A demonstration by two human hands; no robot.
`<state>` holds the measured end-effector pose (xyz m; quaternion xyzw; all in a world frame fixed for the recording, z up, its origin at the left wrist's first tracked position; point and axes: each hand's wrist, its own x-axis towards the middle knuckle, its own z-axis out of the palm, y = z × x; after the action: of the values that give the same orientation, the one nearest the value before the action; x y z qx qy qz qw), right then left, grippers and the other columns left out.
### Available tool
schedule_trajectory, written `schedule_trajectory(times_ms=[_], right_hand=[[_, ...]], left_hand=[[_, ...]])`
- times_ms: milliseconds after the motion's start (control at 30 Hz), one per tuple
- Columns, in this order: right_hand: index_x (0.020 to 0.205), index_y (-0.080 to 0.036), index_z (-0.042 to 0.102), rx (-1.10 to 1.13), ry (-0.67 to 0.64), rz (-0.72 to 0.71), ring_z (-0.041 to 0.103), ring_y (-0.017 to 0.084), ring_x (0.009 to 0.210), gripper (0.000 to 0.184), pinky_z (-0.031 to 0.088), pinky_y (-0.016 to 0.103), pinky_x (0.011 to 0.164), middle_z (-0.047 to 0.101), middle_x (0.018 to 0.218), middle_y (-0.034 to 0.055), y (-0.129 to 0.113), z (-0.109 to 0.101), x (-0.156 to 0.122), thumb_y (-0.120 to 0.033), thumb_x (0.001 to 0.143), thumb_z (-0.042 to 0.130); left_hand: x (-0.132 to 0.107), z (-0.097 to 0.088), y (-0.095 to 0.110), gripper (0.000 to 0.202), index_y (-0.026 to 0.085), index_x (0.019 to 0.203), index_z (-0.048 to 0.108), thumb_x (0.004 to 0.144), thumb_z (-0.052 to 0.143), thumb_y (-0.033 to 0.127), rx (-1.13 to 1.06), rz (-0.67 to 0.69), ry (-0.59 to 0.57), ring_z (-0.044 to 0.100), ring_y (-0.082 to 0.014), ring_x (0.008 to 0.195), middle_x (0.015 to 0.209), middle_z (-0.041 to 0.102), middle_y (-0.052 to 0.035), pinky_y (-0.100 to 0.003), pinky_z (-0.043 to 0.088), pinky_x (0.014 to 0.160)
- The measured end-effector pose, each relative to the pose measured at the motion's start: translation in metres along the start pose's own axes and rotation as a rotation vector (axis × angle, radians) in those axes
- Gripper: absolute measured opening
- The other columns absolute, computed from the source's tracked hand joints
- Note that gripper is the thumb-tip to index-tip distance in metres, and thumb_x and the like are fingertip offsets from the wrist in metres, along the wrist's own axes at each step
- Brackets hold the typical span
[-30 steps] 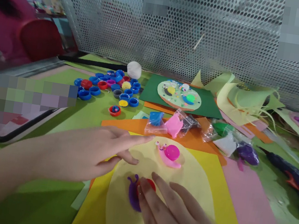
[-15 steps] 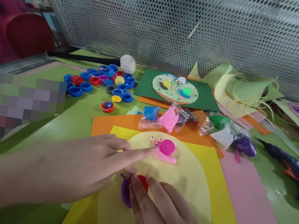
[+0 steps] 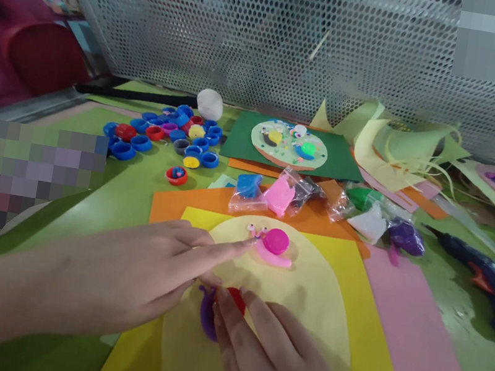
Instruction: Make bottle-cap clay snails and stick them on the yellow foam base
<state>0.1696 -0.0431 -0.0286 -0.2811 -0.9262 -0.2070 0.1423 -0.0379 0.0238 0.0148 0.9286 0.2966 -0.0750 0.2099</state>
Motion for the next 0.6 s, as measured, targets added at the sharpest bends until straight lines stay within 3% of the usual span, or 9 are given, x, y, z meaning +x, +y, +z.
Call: schedule_trajectory(times_ms=[233, 367, 600], right_hand=[[0.098, -0.020, 0.065, -0.007, -0.001, -0.021, 0.058, 0.013, 0.091, 0.042, 0.048, 0.024, 0.073, 0.066, 0.104, -0.0034, 0.0014, -0.0025, 0.0023, -0.007, 0.093, 0.024], [0.103, -0.017, 0.063, -0.007, -0.031, -0.024, 0.058, 0.014, 0.092, 0.041, 0.048, 0.025, 0.075, 0.065, 0.106, -0.0019, 0.0001, -0.0006, -0.0029, -0.006, 0.093, 0.024], [0.092, -0.019, 0.066, 0.005, 0.042, 0.024, 0.060, 0.012, 0.085, 0.044, 0.050, 0.022, 0.069, 0.068, 0.097, -0.0050, -0.0012, -0.0014, 0.0042, -0.008, 0.094, 0.023]], left_hand=[[-0.0015, -0.0005, 0.0002, 0.069, 0.026, 0.142, 0.006, 0.083, 0.037, 0.007, 0.031, 0.043, 0.095, 0.057, -0.0201, 0.096, 0.102, 0.062, -0.0055, -0.029, 0.044, 0.080], [-0.0015, 0.0002, 0.0004, 0.070, 0.027, 0.142, 0.005, 0.083, 0.038, 0.007, 0.037, 0.047, 0.047, 0.057, -0.0189, 0.094, 0.102, 0.062, -0.0047, -0.028, 0.044, 0.080], [-0.0021, -0.0007, 0.0008, 0.069, 0.025, 0.142, 0.006, 0.083, 0.038, 0.008, 0.018, 0.016, 0.025, 0.057, -0.0195, 0.095, 0.105, 0.061, -0.0061, -0.029, 0.044, 0.079]])
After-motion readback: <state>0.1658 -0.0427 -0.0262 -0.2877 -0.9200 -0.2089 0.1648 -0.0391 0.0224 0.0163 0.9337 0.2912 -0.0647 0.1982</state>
